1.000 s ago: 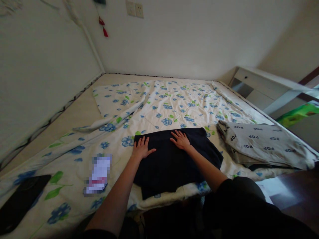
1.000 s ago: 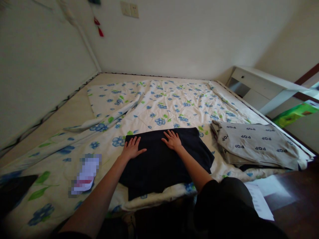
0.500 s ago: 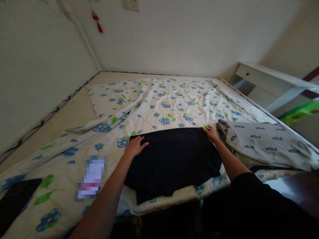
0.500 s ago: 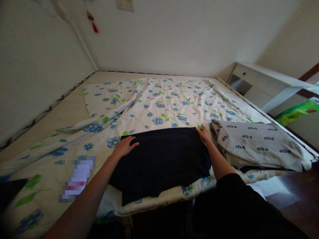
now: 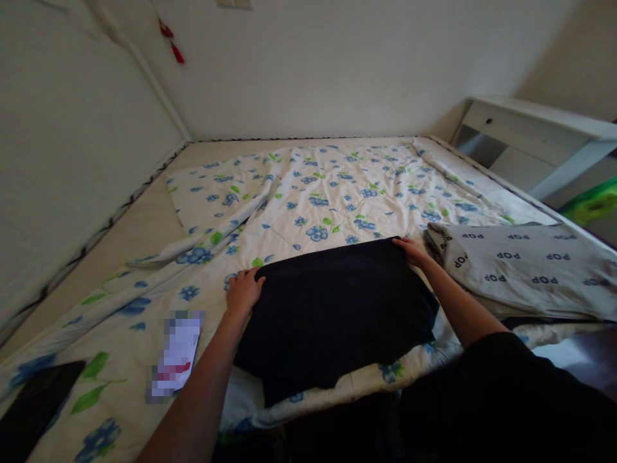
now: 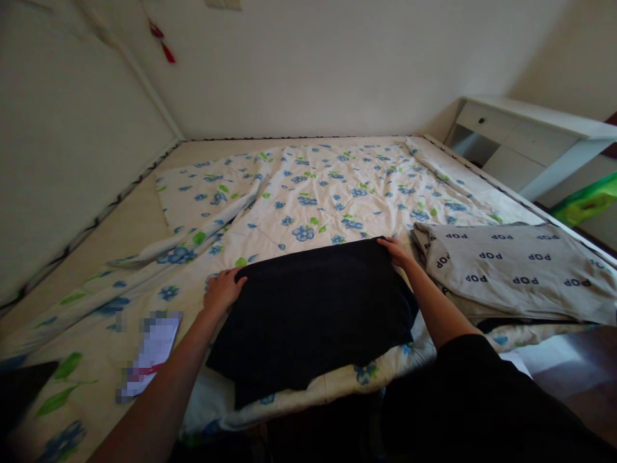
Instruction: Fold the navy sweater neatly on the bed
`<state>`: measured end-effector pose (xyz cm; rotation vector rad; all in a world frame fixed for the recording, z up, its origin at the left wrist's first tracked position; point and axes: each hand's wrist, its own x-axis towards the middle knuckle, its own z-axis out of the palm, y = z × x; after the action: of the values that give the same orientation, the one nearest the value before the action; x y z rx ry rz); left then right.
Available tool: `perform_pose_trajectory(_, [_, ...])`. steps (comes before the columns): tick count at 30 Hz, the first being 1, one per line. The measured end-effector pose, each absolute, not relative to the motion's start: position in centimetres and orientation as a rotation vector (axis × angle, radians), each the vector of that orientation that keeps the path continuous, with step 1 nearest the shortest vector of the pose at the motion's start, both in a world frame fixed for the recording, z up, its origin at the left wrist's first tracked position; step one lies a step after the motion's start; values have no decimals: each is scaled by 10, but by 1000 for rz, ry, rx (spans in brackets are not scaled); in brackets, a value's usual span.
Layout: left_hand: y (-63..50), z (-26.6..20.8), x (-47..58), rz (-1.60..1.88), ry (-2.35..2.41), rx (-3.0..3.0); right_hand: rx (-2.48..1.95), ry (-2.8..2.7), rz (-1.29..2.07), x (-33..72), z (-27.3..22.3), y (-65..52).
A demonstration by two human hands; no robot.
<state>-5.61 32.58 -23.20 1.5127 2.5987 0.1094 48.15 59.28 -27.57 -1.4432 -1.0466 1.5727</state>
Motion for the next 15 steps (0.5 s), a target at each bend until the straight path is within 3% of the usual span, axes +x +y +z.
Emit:
perform_pose_trajectory(4, [328, -236, -57, 128, 2593, 1506, -1412, -1046, 1750, 477, -271, 601])
perform_pose_trajectory(12, [329, -238, -59, 105, 2607, 1507, -1792, -942, 986, 498, -284, 610])
perform_pose_trajectory(15, [327, -236, -58, 134, 2612, 1484, -1824, -1035, 1053, 503, -284, 601])
